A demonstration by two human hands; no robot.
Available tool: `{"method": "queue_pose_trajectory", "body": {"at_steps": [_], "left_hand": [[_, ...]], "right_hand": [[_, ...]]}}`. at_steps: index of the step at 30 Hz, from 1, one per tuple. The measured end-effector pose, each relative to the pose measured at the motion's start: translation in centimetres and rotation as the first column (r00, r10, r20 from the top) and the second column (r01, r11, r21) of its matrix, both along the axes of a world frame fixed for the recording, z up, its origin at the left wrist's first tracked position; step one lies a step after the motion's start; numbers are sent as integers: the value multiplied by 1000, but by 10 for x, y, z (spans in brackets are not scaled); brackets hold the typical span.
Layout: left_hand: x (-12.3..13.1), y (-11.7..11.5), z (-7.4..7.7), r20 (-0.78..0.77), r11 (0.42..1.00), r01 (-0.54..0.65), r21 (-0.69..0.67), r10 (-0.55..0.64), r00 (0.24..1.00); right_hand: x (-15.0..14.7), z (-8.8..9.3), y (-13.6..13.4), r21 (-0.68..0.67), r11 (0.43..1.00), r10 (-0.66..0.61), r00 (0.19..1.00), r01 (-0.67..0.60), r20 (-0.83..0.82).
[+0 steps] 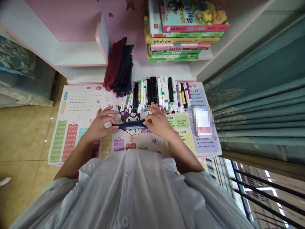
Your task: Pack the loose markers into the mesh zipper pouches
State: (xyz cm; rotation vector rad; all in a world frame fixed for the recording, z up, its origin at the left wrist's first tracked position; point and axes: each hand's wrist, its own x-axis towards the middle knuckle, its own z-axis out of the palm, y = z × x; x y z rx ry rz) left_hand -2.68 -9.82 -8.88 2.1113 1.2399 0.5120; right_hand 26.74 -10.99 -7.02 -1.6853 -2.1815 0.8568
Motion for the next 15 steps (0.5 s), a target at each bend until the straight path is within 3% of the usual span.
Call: {"method": "queue_pose_trajectory", "body": {"at_steps": [15], "left_hand": [[0,0,-1,16,1000,4,12,-4,1000]], "right_hand": [[3,5,-2,-6,1000,7,1000,-7,19]]}}
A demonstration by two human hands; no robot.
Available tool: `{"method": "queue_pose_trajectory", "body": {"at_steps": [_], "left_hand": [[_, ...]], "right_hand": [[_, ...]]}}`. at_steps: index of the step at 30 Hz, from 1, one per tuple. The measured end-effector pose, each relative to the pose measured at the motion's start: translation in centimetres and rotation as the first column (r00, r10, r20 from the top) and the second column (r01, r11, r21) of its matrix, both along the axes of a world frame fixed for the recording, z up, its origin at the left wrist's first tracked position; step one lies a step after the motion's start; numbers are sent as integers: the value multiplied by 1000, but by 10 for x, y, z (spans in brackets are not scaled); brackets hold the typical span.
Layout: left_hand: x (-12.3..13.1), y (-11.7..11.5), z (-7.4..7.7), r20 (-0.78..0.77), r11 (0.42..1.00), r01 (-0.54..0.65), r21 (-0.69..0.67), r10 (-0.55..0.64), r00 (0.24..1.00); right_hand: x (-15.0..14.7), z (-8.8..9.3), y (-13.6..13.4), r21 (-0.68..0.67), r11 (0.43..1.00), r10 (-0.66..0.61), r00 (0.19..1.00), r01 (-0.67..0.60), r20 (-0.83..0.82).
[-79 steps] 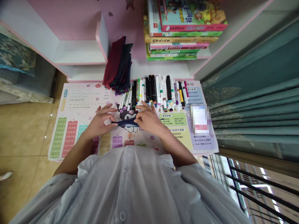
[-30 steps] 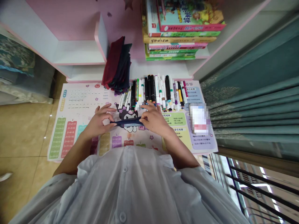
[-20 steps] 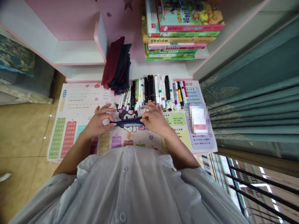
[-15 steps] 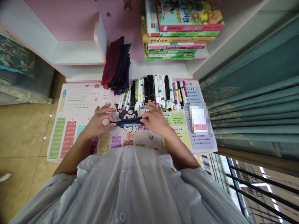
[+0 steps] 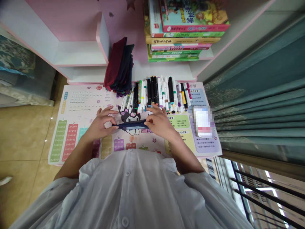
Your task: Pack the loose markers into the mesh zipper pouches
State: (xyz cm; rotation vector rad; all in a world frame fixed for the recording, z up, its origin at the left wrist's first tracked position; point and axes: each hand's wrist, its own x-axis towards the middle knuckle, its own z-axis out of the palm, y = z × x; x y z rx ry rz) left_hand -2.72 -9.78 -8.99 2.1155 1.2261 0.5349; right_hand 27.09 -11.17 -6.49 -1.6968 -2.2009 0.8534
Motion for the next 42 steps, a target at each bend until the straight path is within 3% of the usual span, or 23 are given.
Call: {"method": "queue_pose_trajectory", "body": {"at_steps": [12,42], "left_hand": [[-2,0,-1,-18,1000,0,-15,0,1000],[-5,3,0,-41,1000,-12,-22,11,999]], "right_hand": [[5,-9,-2,64,998,-21,1000,22,-14],[18,-7,-6,58,993,-104,994,106,-37]]}}
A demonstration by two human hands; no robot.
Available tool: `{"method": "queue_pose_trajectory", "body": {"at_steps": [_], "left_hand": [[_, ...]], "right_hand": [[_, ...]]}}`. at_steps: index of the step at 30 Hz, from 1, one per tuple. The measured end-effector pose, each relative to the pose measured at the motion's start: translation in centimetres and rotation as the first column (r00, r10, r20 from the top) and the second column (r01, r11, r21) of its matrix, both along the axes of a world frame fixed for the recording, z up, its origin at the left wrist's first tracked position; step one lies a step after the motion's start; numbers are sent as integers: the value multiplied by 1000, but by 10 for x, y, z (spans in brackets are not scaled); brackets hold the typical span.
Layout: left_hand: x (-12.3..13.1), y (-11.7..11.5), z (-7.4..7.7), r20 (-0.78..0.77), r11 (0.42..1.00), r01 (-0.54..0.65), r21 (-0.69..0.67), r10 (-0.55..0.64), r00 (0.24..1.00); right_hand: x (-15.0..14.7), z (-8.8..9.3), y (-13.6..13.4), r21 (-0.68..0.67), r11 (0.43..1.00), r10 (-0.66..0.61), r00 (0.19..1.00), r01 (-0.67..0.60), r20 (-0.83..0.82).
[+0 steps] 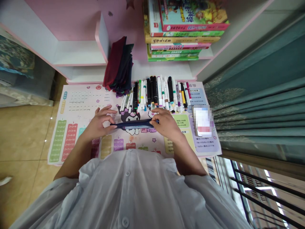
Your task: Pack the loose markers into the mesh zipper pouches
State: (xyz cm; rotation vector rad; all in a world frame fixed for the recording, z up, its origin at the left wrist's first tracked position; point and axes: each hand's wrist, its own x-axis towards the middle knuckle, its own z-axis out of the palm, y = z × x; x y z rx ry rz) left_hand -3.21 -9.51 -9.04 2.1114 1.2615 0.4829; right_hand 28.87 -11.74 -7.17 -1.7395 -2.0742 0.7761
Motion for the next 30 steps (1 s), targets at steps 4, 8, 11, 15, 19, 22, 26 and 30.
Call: {"method": "queue_pose_trajectory", "body": {"at_steps": [4,8,11,15,19,22,26,30], "left_hand": [[0,0,1,-4,1000,-2,-1,2,1000],[0,0,2,0,1000,-3,-3,3,1000],[0,0,1,5,1000,2,8,-2,1000],[0,0,1,-3,1000,-4,10,4,1000],[0,-1,1,-12,1000,-9,11,9,1000],[0,0,1,-14,1000,-8,9,8,1000],[-1,0,1,4,1000,-3,20,3,1000],[-1,-1,0,11,1000,1,31,-2,1000]], "right_hand": [[2,2,-1,9,1000,1,1000,-1,-8],[4,4,-2,-10,999,-31,999,31,-6],[5,5,-3,-21,999,-47,999,47,-8],[6,5,-5,-21,999,-50,999,50,-10],[8,3,-6,-26,998,-65,998,65,-4],[9,2,-6,-7,997,-78,997,78,-5],[10,2,-7,-8,996,-85,996,85,-9],[11,4,-8,-13,996,-93,996,93,-18]]}}
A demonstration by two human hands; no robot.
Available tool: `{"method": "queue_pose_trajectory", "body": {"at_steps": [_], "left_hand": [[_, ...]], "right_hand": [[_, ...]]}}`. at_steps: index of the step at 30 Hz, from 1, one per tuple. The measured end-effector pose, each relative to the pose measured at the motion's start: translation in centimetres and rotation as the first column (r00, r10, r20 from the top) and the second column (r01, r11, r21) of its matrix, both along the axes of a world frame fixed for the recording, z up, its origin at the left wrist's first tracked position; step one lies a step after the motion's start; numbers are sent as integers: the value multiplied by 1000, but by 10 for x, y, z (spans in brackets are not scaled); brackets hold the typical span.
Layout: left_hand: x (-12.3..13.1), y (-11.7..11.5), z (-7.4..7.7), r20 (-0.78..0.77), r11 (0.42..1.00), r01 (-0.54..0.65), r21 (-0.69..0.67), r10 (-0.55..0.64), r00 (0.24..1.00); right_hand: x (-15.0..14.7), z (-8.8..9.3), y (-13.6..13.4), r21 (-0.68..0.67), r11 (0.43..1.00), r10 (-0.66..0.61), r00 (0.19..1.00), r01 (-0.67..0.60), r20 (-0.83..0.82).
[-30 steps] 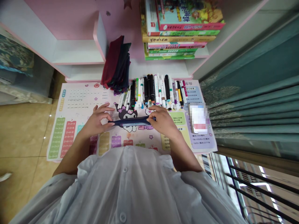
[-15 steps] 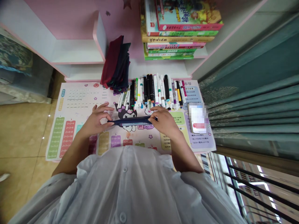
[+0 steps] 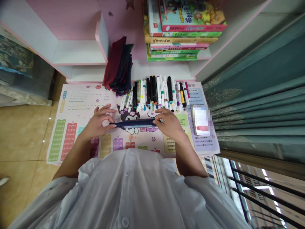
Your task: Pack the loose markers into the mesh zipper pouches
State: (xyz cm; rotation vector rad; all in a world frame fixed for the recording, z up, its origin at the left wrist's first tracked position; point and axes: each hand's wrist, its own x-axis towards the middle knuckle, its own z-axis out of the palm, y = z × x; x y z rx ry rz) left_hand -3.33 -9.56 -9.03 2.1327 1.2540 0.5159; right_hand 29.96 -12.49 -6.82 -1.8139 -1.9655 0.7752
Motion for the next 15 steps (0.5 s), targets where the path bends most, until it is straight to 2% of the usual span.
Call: {"method": "queue_pose_trajectory", "body": {"at_steps": [15], "left_hand": [[1,-1,1,-19,1000,1,-8,-1,1000]], "right_hand": [[2,1,-2,17,1000,-18,999,18,36]]}}
